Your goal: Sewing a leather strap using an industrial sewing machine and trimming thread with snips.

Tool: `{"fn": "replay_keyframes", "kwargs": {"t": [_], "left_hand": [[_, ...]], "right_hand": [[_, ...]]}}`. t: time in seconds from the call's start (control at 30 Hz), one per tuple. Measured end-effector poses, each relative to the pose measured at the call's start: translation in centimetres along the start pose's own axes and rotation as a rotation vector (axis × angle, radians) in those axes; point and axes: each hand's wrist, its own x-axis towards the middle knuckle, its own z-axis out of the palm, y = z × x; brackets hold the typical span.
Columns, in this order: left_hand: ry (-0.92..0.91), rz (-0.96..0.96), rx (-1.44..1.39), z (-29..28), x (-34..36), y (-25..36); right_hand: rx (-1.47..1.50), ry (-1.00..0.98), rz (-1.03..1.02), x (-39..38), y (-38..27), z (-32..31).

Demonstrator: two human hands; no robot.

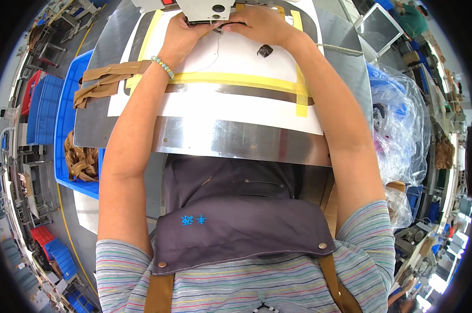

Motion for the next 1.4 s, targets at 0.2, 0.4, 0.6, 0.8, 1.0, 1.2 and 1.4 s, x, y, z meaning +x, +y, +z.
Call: {"fn": "replay_keyframes", "kwargs": {"t": [0.2, 0.4, 0.6, 0.8, 1.0, 1.2, 1.4], "left_hand": [[-0.007, -0.012, 0.013, -0.2, 0.0, 0.4], [-0.023, -0.019, -0.023, -0.2, -0.1, 0.5], [0.009, -0.096, 0.008, 0.0, -0.1, 0.7], [-0.022, -0.091, -0.033, -0.2, -0.1, 0.7], [-0.015, -0.105, 0.041, -0.2, -0.1, 0.8], [-0.026, -0.021, 0.004, 0.0, -0.4, 1.1], [-0.049, -0.061, 0.018, -0.4, -0.5, 0.6]], "right_hand": [[-0.011, 0.120, -0.002, -0.5, -0.3, 1.0], [-0.065, 0.153, 0.086, -0.4, -1.6, 1.4], [-0.067, 0.153, 0.301, -0.9, -3.7, 1.9], [-0.091, 0.259, 0.424, -0.7, -5.3, 3.3], [-0.085, 0.340, 0.549, -0.5, -7.2, 4.1], [-0.191, 0.279, 0.610, -0.5, -8.4, 3.8], [-0.308, 0.163, 0.577, -2.5, -5.3, -0.3]]}}
